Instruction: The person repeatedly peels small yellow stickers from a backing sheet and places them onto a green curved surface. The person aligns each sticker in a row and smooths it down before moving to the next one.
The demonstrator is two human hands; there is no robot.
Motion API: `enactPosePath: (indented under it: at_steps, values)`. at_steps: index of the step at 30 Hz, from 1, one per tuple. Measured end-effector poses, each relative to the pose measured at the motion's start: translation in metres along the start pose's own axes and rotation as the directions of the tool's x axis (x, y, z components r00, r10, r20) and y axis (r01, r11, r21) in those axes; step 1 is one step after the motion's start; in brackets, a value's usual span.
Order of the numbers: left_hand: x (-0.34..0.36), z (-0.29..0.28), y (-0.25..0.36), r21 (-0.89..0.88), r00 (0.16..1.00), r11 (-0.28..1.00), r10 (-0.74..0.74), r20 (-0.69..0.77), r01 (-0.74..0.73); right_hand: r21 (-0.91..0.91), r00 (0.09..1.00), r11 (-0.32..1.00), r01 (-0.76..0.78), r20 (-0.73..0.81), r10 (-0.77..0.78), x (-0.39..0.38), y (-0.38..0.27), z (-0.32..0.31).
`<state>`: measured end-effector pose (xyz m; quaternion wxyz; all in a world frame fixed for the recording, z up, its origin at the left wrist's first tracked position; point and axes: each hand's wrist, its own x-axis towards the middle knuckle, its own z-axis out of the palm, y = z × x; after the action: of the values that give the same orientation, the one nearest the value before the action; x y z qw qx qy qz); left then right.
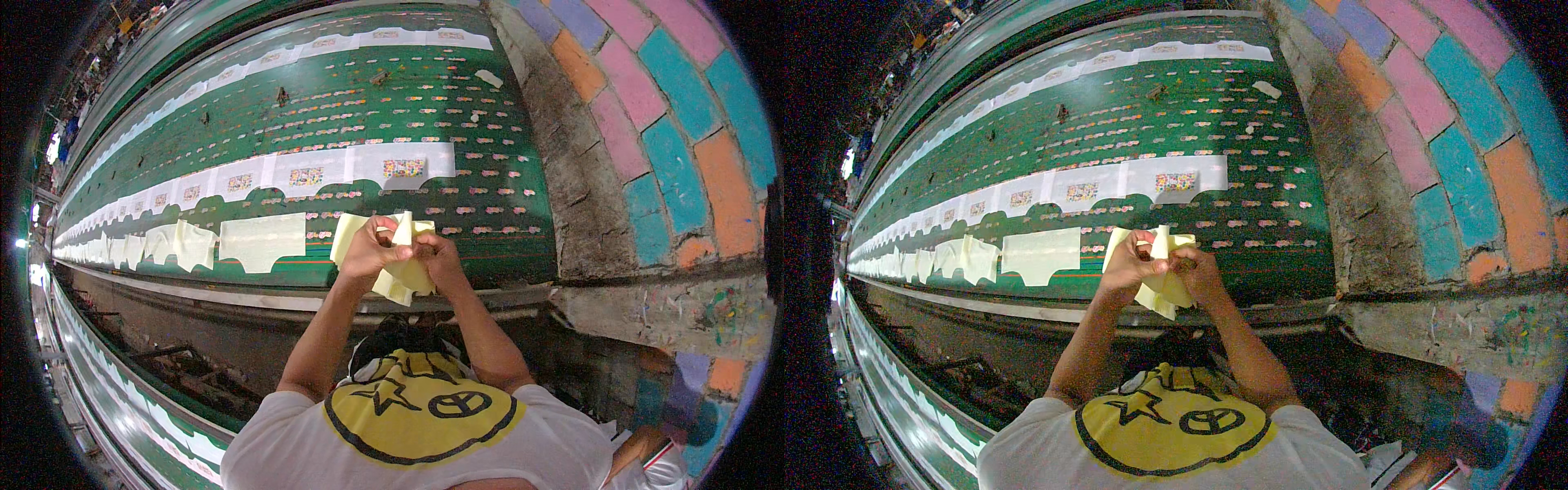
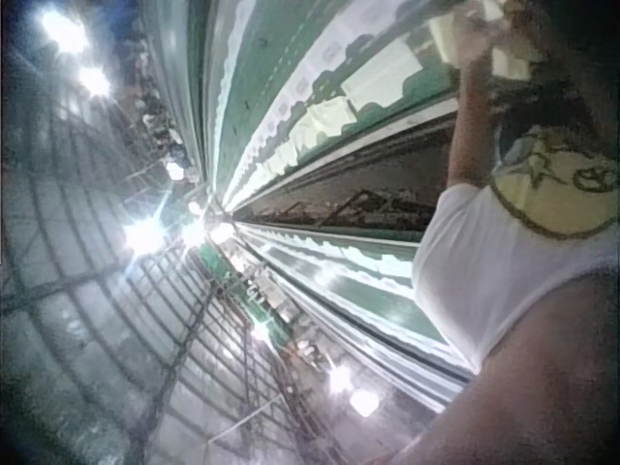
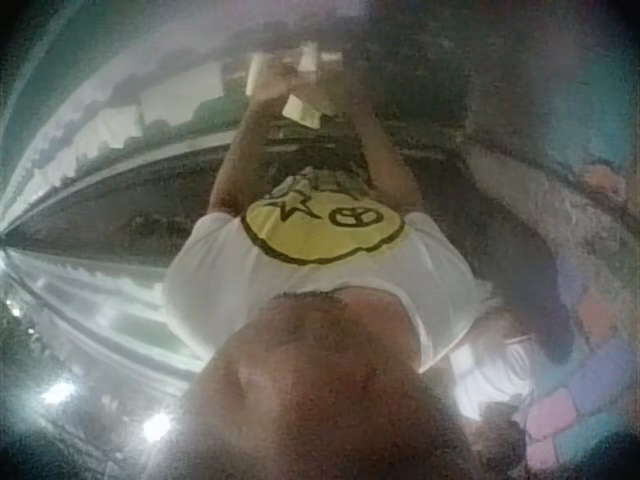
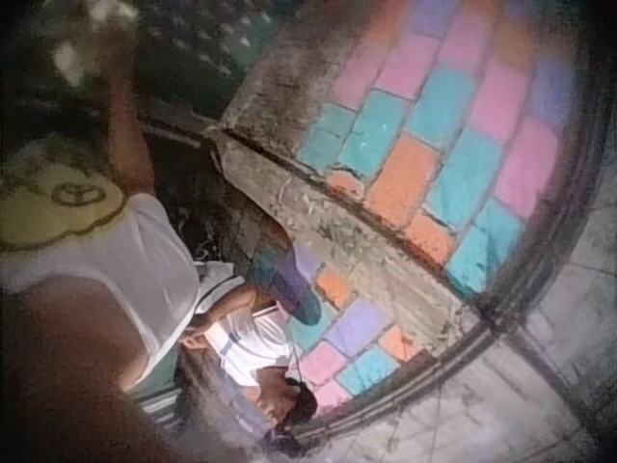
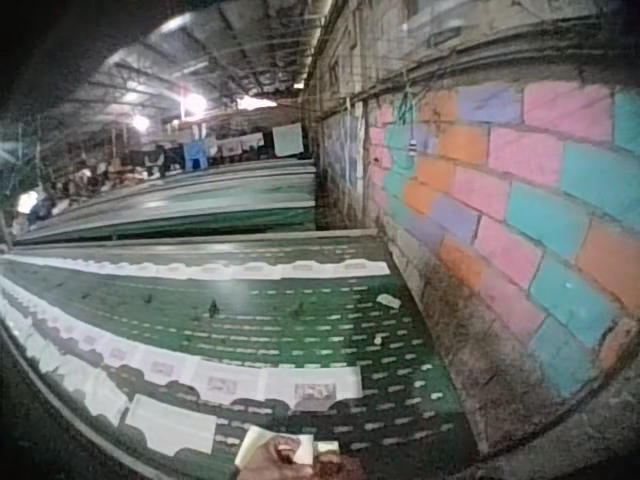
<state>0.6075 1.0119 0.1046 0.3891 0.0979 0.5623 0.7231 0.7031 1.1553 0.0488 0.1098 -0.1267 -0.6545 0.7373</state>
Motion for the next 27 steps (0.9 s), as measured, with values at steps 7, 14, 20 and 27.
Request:
enactPosePath:
  at_steps: [7,14,20,27]
  values:
    - [-0.001,-0.010,0.001,0.006,0.995,0.997,0.076,0.066,-0.076,0.160,0.971,0.958,-0.237,0.025,0.236,-0.004,-0.014,0.013]
    - [0.001,-0.013,0.001,0.201,0.995,0.975,0.100,0.008,-0.100,0.011,0.987,0.987,-0.160,0.003,0.160,-0.003,0.002,0.018]
    - [-0.008,-0.080,0.014,-0.058,0.911,0.973,0.188,-0.368,-0.224,0.427,0.939,0.904,-0.001,-0.310,0.148,-0.011,-0.021,-0.035]
    - [-0.072,-0.165,0.117,0.100,0.739,0.931,0.342,-0.580,-0.352,0.375,0.942,0.908,0.187,-0.331,-0.058,-0.038,-0.129,-0.116]
